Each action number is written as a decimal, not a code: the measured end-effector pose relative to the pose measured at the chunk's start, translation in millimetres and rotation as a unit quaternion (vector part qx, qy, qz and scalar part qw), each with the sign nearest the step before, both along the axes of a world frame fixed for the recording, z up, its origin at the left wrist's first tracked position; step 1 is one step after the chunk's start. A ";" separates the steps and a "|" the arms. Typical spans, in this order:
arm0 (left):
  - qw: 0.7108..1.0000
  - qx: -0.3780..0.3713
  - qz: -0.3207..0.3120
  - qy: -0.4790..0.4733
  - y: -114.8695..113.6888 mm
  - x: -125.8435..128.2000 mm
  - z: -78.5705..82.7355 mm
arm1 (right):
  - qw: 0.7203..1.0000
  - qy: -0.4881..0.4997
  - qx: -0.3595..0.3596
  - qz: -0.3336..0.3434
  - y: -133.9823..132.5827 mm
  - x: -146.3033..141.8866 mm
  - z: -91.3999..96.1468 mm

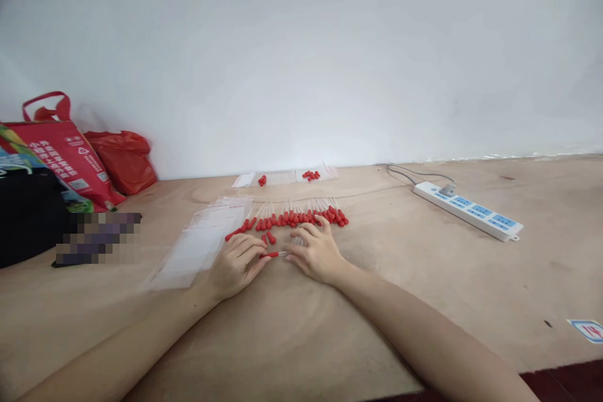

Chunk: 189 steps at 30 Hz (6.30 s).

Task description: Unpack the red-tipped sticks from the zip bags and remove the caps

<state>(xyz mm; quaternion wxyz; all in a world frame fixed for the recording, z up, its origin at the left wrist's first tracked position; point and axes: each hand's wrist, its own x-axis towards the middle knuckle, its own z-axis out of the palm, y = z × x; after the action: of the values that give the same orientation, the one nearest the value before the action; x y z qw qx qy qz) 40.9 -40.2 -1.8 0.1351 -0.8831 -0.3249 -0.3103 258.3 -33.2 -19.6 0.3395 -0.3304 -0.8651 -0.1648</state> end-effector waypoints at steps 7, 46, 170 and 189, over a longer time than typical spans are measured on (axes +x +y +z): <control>0.999 -0.024 -0.023 0.000 1.6 2.2 -3.0 | 1.000 0.017 -0.003 0.013 -1.4 -2.7 0.4; 0.989 -0.132 -0.059 0.029 -4.4 -2.3 3.4 | 0.988 0.009 0.145 0.052 -8.3 -4.4 1.5; 0.997 -0.060 -0.044 -0.014 6.7 2.6 -5.1 | 0.999 0.031 0.041 0.016 -0.7 -7.2 -2.7; 0.992 -0.094 -0.079 -0.020 4.1 -1.9 -4.4 | 0.998 0.035 0.020 0.046 -6.9 -2.5 0.3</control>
<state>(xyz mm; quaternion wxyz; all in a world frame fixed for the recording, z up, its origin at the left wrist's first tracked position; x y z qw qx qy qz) 39.0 -36.1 -6.2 0.0200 -0.9085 -0.2841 -0.3059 255.8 -40.1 -19.3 0.3837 -0.2888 -0.8633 -0.1549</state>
